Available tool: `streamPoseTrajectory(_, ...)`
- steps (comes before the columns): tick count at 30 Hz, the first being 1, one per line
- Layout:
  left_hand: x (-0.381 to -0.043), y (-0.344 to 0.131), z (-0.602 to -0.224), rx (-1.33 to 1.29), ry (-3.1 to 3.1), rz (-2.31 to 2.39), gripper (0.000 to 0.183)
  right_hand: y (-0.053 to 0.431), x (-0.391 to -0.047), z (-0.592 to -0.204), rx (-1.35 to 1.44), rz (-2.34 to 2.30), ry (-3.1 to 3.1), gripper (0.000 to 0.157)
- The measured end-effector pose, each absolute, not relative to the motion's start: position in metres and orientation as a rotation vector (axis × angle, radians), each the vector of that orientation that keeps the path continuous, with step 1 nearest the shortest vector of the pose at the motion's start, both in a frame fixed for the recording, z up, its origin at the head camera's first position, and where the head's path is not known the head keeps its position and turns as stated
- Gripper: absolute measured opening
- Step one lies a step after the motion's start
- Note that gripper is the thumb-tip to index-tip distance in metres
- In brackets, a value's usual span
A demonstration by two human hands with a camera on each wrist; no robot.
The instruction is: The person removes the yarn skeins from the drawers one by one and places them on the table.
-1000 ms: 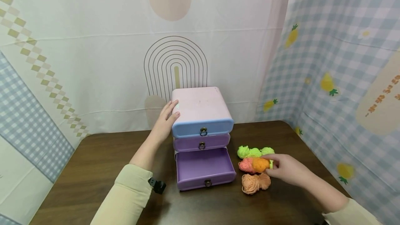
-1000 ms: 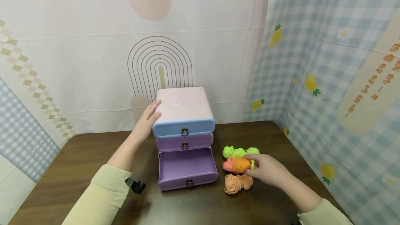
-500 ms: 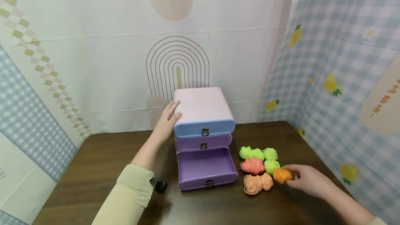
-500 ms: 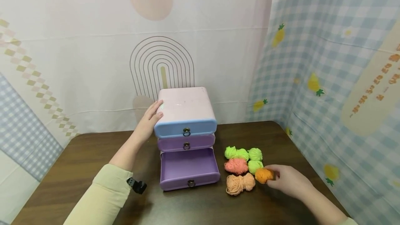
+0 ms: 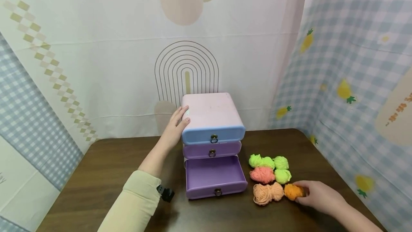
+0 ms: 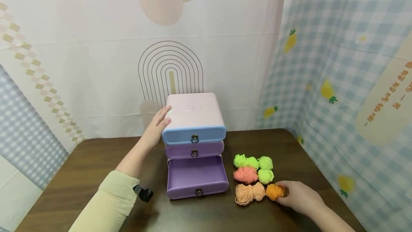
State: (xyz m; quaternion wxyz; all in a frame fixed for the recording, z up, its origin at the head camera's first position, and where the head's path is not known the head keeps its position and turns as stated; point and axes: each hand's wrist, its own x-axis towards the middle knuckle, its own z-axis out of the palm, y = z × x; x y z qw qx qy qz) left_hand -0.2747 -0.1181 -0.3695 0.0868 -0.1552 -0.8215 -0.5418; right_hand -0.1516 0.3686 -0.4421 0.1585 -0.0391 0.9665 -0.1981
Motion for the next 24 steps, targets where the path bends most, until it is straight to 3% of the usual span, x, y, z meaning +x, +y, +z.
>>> streamPoseTrajectory(11, -0.275, -0.118, -0.371, -0.461, -2.450, -1.613, 0.059, 0.365, -0.149, -0.442, -0.096, -0.589, 2.780, 0.073)
streamPoseTrajectory(19, -0.276, -0.119, -0.371, -0.471, -2.456, -1.623, 0.059, 0.372, -0.149, -0.435, -0.155, -0.673, 2.701, 0.074)
streamPoseTrajectory(24, -0.253, -0.114, -0.345, -0.466, -2.481, -1.653, 0.058, 0.374, -0.151, -0.429, -0.137, -0.689, 2.677, 0.075)
